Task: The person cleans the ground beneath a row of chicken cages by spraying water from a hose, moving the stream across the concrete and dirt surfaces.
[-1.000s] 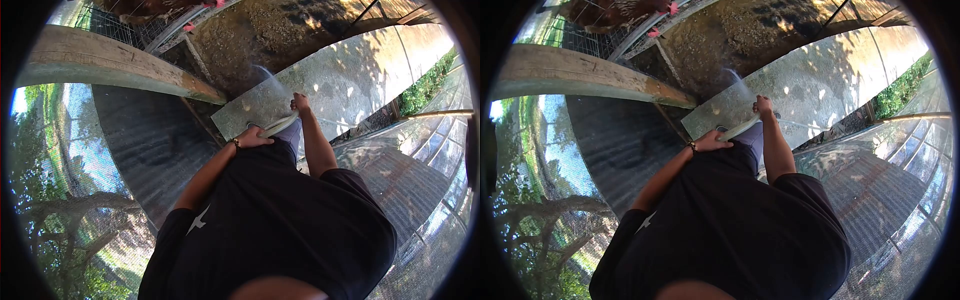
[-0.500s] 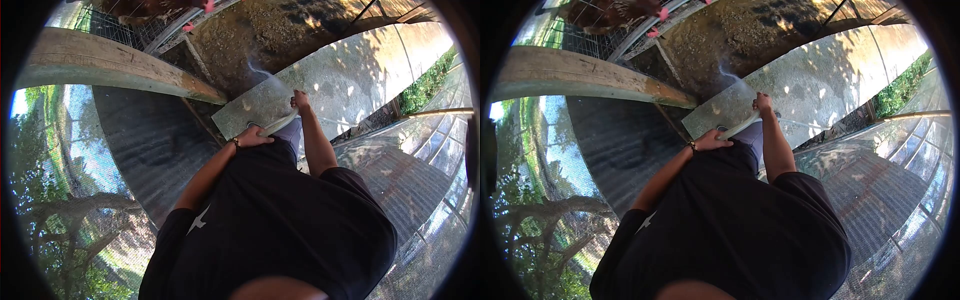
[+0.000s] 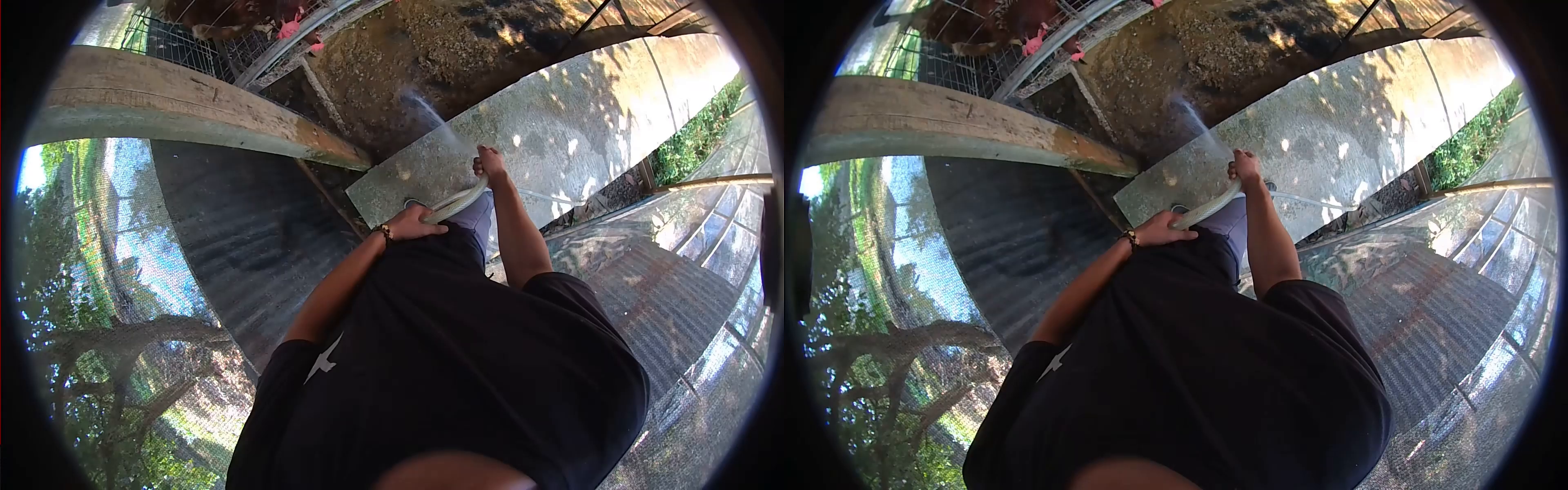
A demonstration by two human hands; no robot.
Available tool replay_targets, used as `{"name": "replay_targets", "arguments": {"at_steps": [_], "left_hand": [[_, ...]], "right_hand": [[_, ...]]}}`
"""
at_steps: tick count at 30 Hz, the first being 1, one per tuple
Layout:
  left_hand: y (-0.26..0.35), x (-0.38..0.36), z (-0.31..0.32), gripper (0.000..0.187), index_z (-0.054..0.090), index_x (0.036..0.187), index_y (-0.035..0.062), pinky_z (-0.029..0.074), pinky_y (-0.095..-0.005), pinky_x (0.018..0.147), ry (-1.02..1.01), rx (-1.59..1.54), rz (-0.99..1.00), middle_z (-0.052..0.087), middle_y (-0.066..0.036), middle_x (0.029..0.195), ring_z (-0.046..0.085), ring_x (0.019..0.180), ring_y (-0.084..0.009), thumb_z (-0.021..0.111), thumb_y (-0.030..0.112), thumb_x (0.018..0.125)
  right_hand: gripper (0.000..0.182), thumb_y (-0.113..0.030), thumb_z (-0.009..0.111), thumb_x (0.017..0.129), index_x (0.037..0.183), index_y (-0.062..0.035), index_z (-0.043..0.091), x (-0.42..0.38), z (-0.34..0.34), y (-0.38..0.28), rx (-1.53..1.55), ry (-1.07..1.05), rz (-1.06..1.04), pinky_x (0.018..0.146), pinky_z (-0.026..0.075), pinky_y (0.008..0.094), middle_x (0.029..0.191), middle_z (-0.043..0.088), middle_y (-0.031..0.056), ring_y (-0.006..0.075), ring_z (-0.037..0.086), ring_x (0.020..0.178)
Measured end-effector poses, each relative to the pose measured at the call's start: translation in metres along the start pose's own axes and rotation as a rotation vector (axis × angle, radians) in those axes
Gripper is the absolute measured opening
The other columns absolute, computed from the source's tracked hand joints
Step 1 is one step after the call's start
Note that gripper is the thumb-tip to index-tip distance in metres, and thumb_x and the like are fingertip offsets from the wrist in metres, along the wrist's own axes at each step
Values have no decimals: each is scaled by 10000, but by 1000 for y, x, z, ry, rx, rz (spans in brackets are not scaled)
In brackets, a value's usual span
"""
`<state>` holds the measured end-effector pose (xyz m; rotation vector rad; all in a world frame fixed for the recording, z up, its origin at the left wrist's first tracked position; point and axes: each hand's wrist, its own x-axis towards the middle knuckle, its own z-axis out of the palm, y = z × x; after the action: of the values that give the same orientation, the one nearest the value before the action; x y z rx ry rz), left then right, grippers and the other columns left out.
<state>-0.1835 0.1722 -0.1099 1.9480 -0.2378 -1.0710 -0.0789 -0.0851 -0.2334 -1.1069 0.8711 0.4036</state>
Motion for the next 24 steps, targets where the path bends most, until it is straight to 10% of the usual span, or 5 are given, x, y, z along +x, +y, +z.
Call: {"name": "replay_targets", "arguments": {"at_steps": [20, 24], "left_hand": [[-9, 4, 6, 524, 677, 952, 20, 463, -271, 685, 14, -13, -3, 626, 0, 771, 569, 725, -81, 749, 516, 798], [11, 1, -9, 824, 628, 1161, -11, 463, -350, 909, -190, -37, -181, 627, -193, 1141, 606, 1062, -268, 746, 659, 696]], "right_hand": [[130, -169, 512, 914, 961, -47, 514, 5, -2, 4, -37, 19, 152, 360, 390, 328, 618, 481, 88, 181, 471, 418], [113, -176, 513, 914, 957, -71, 512, 4, 0, 5, -44, 4, 136, 357, 388, 330, 600, 467, 81, 183, 472, 417]]}}
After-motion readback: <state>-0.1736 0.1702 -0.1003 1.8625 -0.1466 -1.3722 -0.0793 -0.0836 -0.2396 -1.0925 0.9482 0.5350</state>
